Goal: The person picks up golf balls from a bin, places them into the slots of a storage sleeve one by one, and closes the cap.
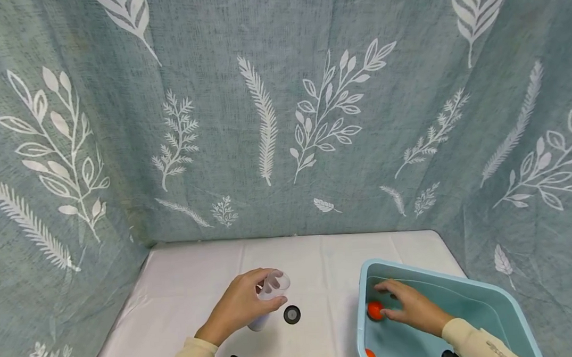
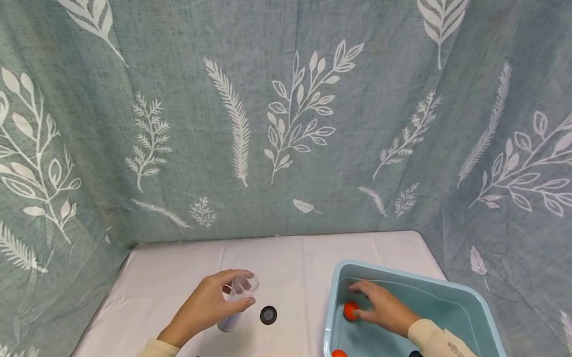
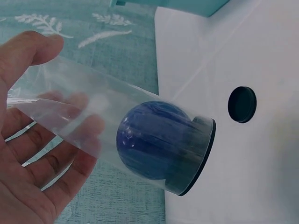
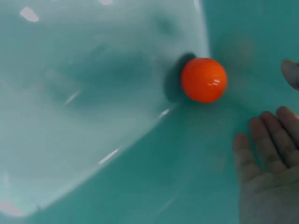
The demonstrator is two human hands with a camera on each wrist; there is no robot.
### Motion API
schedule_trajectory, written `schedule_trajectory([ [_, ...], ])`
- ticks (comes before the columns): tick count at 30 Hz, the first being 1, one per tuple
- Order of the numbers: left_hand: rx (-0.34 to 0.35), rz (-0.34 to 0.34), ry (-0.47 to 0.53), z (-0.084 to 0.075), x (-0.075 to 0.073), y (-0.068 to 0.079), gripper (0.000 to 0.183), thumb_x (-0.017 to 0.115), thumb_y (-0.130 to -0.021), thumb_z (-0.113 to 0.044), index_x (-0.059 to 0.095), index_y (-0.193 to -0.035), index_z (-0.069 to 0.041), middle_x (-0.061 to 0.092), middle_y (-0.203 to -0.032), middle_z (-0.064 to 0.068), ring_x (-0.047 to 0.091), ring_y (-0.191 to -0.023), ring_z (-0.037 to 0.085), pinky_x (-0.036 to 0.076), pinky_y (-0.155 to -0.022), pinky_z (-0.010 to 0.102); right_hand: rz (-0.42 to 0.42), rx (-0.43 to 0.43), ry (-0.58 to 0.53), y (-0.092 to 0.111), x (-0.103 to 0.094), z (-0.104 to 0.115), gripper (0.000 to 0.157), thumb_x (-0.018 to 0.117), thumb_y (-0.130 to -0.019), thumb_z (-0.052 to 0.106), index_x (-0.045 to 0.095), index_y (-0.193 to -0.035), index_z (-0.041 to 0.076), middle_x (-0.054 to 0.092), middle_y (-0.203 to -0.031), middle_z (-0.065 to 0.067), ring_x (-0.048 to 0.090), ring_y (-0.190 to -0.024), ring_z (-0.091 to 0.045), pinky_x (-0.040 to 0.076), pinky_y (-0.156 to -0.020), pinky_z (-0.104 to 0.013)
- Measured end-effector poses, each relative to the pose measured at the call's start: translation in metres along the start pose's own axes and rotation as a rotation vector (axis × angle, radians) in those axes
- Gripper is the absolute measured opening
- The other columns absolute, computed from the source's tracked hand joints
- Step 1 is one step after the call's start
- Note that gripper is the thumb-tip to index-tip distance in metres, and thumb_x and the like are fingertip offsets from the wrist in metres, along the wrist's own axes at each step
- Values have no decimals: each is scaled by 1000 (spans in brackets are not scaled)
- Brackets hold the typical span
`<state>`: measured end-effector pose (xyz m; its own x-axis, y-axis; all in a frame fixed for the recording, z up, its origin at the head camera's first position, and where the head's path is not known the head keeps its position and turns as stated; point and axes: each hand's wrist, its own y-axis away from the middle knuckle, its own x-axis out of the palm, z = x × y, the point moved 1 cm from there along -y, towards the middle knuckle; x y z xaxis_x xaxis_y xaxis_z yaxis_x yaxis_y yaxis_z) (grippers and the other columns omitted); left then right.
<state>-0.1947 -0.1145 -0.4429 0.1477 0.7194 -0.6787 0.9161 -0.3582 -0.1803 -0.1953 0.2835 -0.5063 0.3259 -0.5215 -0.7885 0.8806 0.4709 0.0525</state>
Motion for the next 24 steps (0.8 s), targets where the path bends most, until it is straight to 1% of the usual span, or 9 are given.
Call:
schedule_trajectory([
  [4,-11,36,-4,3,-1,2,48,75,-77,-48,65,-116,-23,63,-102,-12,59,-85,11,50,-71,27,83,16,43,-2,8,-6,52,69,-88,29,51,-130,4,53,-126,-8,54,-114,-30,47,-90,-45],
  [7,-12,50,-9,5,-1,3,49,74,-78,-49,64,-118,-22,63,-105,-11,59,-86,11,50,-71,27,111,20,76,-2,13,-9,50,68,-89,30,51,-129,5,54,-123,-5,55,-111,-28,46,-90,-47],
  [11,-7,38,-21,7,-1,4,50,74,-77,-49,65,-118,-22,64,-103,-11,59,-87,11,50,-72,27,117,-21,129,-2,21,-13,46,68,-89,27,53,-127,7,53,-120,0,55,-108,-20,47,-90,-42],
  [15,-6,41,-23,8,-1,5,49,73,-77,-52,64,-117,-24,63,-102,-13,59,-87,11,50,-72,28,126,-45,156,-3,26,-15,43,72,-85,21,57,-122,7,49,-115,2,54,-101,-15,49,-88,-37],
  [19,-6,36,-18,8,-1,5,48,74,-77,-50,64,-116,-25,63,-101,-14,59,-87,11,50,-73,28,150,-18,167,-4,31,-16,43,76,-81,19,58,-119,8,49,-111,3,53,-95,-13,50,-86,-38],
  [24,-13,31,-14,9,0,7,47,75,-77,-47,64,-116,-24,63,-97,-15,59,-87,12,50,-73,28,165,15,233,-5,37,-20,40,77,-80,22,60,-114,11,53,-105,6,53,-88,-11,51,-82,-39],
])
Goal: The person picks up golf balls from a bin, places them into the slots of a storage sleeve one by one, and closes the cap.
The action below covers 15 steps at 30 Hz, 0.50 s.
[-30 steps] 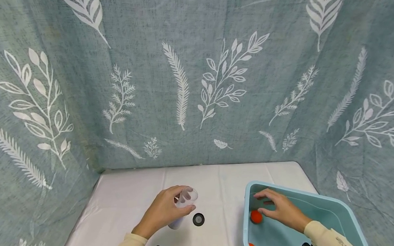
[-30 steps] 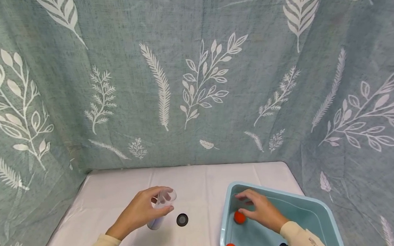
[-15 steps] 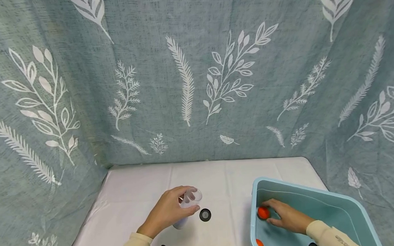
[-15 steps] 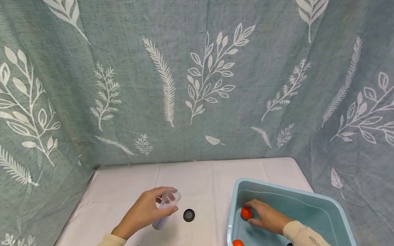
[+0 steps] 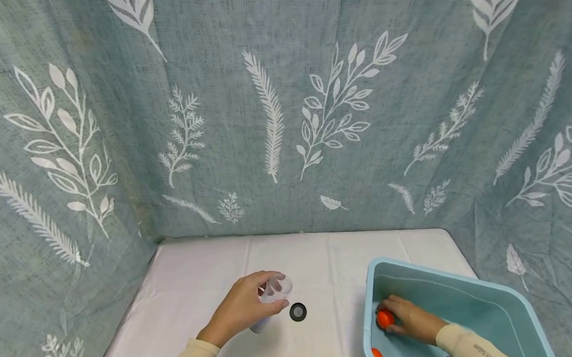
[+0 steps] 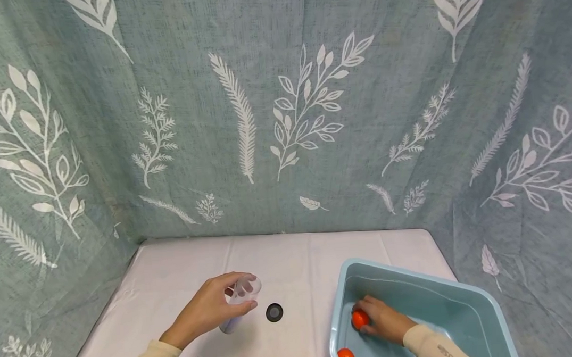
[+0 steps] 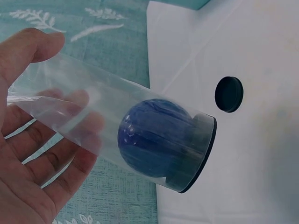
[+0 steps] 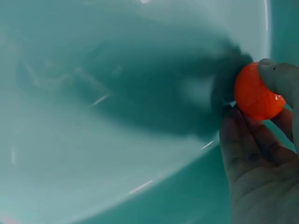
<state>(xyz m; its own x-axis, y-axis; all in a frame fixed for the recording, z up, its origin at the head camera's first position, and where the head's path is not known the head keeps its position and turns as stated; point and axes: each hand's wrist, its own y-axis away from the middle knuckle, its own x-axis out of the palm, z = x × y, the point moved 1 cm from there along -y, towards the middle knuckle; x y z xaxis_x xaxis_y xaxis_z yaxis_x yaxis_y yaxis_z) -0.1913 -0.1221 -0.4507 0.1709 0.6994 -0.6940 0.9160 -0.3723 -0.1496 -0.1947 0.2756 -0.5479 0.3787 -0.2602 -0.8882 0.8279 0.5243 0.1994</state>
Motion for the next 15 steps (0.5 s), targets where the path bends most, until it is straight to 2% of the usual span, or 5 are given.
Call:
schedule_trajectory([
  [3,-1,7,2,-1,1,1,47,75,-77,-48,64,-116,-23,63,-97,-15,59,-87,14,50,-72,27,-8,2,9,1,0,-2,39,77,-80,22,61,-113,11,55,-104,6,53,-88,-11,51,-81,-39],
  [6,3,7,-3,-1,1,1,48,75,-77,-48,64,-116,-23,63,-98,-14,60,-87,15,50,-72,27,-45,-36,-19,3,-4,-2,37,76,-81,21,60,-113,10,56,-104,6,53,-88,-9,51,-80,-34],
  [12,-11,1,-27,-4,0,-1,49,74,-77,-51,64,-117,-25,62,-102,-14,58,-85,10,49,-69,26,-109,-123,-144,6,-25,1,36,73,-84,18,58,-116,10,57,-106,6,56,-90,-6,52,-76,-28],
  [15,0,-6,-29,-6,0,-2,48,75,-77,-49,64,-117,-25,63,-100,-15,57,-85,9,49,-72,27,-121,-122,-193,5,-37,5,38,72,-84,19,57,-119,12,57,-110,7,57,-93,-6,53,-78,-28],
])
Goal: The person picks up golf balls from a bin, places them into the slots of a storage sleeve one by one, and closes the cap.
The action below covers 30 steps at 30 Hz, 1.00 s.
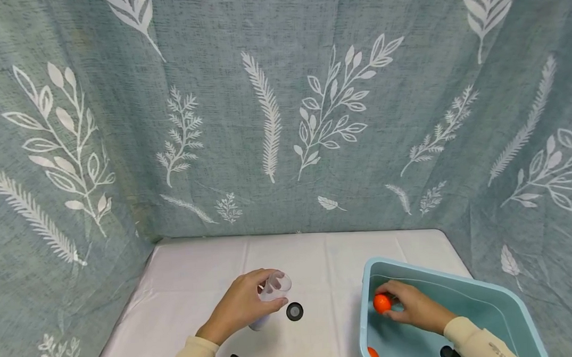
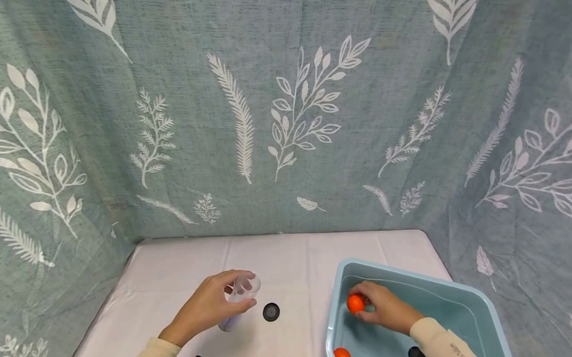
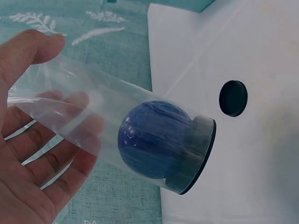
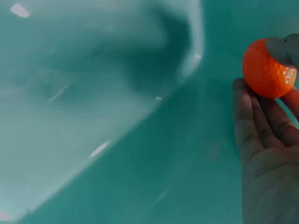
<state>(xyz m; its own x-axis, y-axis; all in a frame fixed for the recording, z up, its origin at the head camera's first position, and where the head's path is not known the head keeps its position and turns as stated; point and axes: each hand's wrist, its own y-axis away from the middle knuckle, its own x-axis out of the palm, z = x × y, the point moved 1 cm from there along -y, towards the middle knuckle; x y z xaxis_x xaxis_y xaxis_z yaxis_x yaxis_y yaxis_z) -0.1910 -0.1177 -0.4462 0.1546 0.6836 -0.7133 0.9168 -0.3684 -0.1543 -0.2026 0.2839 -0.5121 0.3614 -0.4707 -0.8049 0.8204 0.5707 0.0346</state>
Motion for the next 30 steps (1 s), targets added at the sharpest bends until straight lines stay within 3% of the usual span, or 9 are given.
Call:
schedule_trajectory([
  [9,40,-40,-3,-4,-2,-4,45,76,-76,-45,65,-115,-25,63,-98,-16,59,-84,8,50,-74,26,-1,-8,-216,-2,-31,29,41,68,-88,32,55,-125,19,57,-118,4,59,-102,-12,52,-86,-35],
  [16,68,-51,13,-11,-3,-7,44,78,-76,-41,66,-114,-23,64,-96,-14,59,-83,8,51,-75,30,-55,-33,-368,-7,-48,58,41,68,-89,28,55,-127,20,57,-124,-2,56,-111,-15,48,-91,-27],
  [22,82,-51,22,-18,-5,-9,45,78,-76,-41,66,-115,-22,63,-95,-16,59,-84,10,51,-75,29,-86,-113,-468,-28,-55,93,45,67,-90,21,52,-132,21,53,-131,-3,54,-114,-19,47,-94,-31],
  [30,93,-37,28,-25,-5,-12,44,76,-77,-45,65,-114,-25,63,-94,-17,59,-83,8,50,-75,27,-133,-245,-617,-64,-51,134,45,65,-90,8,53,-132,14,51,-133,-6,51,-116,-28,48,-93,-38],
])
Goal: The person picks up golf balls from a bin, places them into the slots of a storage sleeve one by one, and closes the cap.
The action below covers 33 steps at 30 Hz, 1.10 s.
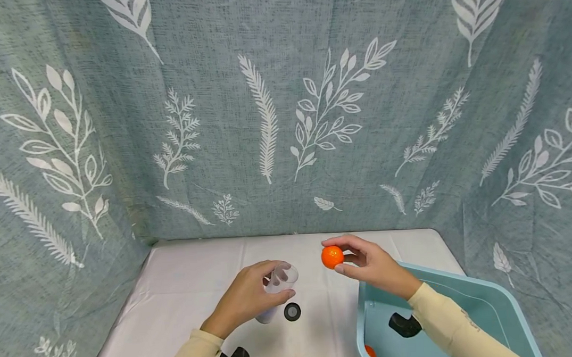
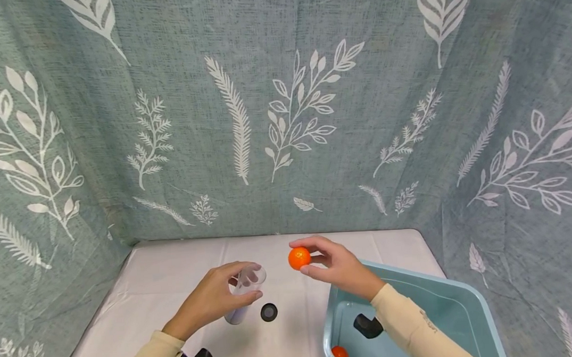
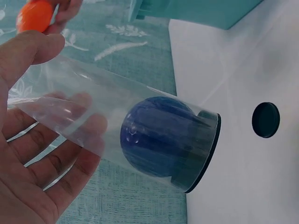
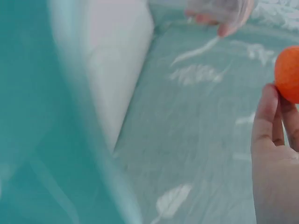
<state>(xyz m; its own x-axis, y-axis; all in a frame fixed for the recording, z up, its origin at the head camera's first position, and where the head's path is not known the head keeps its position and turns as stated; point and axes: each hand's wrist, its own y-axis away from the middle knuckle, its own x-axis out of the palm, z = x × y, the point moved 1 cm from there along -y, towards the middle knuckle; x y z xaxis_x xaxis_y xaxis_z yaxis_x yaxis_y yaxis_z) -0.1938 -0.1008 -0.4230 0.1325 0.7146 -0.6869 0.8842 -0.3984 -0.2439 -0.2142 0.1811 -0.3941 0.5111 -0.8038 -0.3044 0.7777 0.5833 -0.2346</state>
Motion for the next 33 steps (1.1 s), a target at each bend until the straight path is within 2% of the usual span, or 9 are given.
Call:
schedule_trajectory([
  [3,-2,2,9,-2,-2,0,45,76,-77,-46,65,-115,-24,63,-95,-16,58,-83,6,51,-75,27,6,-24,-69,-14,13,4,44,66,-89,6,52,-131,9,50,-132,-10,51,-115,-30,48,-93,-39],
  [6,-2,5,20,-4,-3,0,46,75,-78,-47,65,-115,-23,63,-96,-15,58,-84,5,51,-74,27,0,-34,-80,-27,26,6,43,67,-89,6,53,-129,8,52,-130,-9,52,-113,-29,48,-93,-38],
  [10,9,7,34,-7,-5,-1,37,75,-78,-46,65,-108,-25,62,-93,-15,58,-83,6,51,-73,28,-22,-57,-11,-37,43,11,40,68,-88,7,55,-125,13,56,-125,-3,52,-113,-24,47,-93,-37],
  [14,28,0,45,-10,-7,-1,29,76,-78,-44,64,-100,-29,62,-89,-16,59,-80,6,51,-73,30,-25,-71,30,-40,59,19,39,68,-87,7,56,-124,12,57,-123,0,50,-115,-19,45,-91,-41],
  [18,21,-15,38,-10,-8,0,30,76,-78,-43,63,-102,-31,61,-88,-20,58,-79,5,52,-74,32,-7,-67,35,-39,68,20,38,66,-89,8,56,-126,10,57,-126,0,49,-117,-18,44,-92,-44],
  [21,14,-19,31,-10,-8,1,27,76,-79,-39,64,-102,-31,61,-88,-21,57,-78,4,52,-71,31,12,-67,28,-36,71,18,39,64,-91,9,55,-128,10,56,-130,-2,49,-120,-21,44,-92,-44],
  [27,21,9,16,-7,-5,3,21,76,-79,-33,65,-97,-30,63,-86,-12,59,-75,7,50,-65,26,43,-84,27,-30,67,16,38,62,-93,11,53,-130,7,54,-132,-5,48,-121,-24,44,-93,-42],
  [33,-2,12,-12,-4,-3,3,41,77,-78,-38,67,-114,-20,65,-100,-12,60,-82,9,50,-69,26,33,-54,-29,-21,53,9,38,59,-94,6,51,-131,5,52,-132,-10,49,-120,-30,46,-94,-40],
])
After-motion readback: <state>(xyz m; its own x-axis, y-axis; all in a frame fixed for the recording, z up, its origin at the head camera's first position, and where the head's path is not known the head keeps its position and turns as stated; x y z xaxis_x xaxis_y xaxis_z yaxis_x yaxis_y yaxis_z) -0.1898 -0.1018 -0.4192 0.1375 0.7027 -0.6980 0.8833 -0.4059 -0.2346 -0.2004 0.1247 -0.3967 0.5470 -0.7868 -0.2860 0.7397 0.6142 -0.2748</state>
